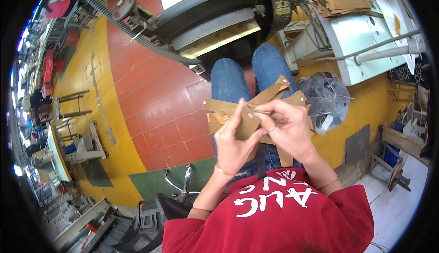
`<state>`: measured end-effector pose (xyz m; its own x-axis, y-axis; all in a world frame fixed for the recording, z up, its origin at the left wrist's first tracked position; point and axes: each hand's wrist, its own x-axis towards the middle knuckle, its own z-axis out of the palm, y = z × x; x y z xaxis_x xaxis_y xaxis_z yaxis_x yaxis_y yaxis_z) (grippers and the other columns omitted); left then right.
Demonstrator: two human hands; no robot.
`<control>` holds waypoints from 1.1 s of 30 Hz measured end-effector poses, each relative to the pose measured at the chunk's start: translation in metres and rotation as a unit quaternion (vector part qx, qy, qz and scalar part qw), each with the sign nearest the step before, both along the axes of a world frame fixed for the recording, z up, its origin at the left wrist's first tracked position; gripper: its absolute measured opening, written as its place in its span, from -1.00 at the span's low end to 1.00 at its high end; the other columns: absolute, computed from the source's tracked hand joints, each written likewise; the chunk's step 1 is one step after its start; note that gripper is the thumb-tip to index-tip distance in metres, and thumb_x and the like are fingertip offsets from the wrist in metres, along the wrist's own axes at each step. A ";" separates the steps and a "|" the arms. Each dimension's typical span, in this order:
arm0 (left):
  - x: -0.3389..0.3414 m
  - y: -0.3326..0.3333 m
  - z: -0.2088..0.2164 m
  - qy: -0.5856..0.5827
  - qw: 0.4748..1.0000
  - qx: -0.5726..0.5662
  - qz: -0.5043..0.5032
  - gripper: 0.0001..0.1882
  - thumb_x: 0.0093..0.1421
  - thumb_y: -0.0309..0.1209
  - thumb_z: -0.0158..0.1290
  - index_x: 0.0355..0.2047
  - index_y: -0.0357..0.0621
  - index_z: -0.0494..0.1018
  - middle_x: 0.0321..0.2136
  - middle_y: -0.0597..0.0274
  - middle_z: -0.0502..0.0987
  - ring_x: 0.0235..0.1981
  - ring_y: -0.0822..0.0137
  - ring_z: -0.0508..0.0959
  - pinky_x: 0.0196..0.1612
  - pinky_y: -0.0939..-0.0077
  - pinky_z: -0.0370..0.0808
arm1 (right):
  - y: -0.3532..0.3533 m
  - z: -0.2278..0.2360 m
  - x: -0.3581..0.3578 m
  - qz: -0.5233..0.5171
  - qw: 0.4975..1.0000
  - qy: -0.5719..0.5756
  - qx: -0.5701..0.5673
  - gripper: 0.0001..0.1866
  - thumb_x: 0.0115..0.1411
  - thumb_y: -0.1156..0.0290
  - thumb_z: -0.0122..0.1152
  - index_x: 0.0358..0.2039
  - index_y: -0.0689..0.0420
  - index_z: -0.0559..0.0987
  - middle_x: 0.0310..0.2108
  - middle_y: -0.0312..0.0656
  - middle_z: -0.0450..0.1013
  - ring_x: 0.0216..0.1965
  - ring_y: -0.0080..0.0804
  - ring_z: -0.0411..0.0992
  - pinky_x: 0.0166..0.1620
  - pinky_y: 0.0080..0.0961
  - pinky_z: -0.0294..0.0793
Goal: The person sits at a workstation in a factory and repeatedly picks up, separates, and stacks small brown cardboard pieces. They occasionally place stacks on a nearby table and continue handling the pieces by hand.
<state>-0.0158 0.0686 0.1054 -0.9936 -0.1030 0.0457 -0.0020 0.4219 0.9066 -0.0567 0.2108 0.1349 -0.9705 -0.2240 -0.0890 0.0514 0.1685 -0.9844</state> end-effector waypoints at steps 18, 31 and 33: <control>0.024 -0.074 -0.008 -0.050 0.741 0.645 0.177 -0.39 0.32 0.05 -0.22 0.14 -0.21 0.20 -0.31 0.22 0.33 -0.44 0.45 0.34 -0.38 0.59 0.38 | 0.041 -0.038 -0.016 0.132 0.921 0.091 0.356 -0.59 0.03 0.24 0.34 -0.15 0.18 0.50 -0.26 -0.10 0.44 -0.17 -0.16 0.44 -0.08 -0.26 0.42; 0.025 -0.036 -0.037 -0.270 0.737 0.597 0.165 -0.46 0.32 0.09 -0.19 0.06 -0.07 0.28 -0.38 0.35 0.32 -0.46 0.50 0.30 -0.45 0.60 0.30 | 0.063 -0.084 0.034 0.235 0.762 0.263 0.543 -0.40 0.01 0.36 0.27 0.11 0.16 0.39 -0.22 -0.08 0.44 -0.18 -0.20 0.44 -0.07 -0.31 0.40; 0.024 -0.035 -0.039 -0.271 0.748 0.585 0.160 -0.54 0.34 0.00 -0.16 0.04 -0.06 0.32 -0.36 0.34 0.32 -0.45 0.49 0.29 -0.45 0.60 0.30 | 0.065 -0.079 0.032 0.265 0.737 0.311 0.539 -0.33 0.00 0.40 0.25 0.17 0.17 0.32 -0.27 -0.03 0.47 -0.24 -0.20 0.47 -0.11 -0.32 0.41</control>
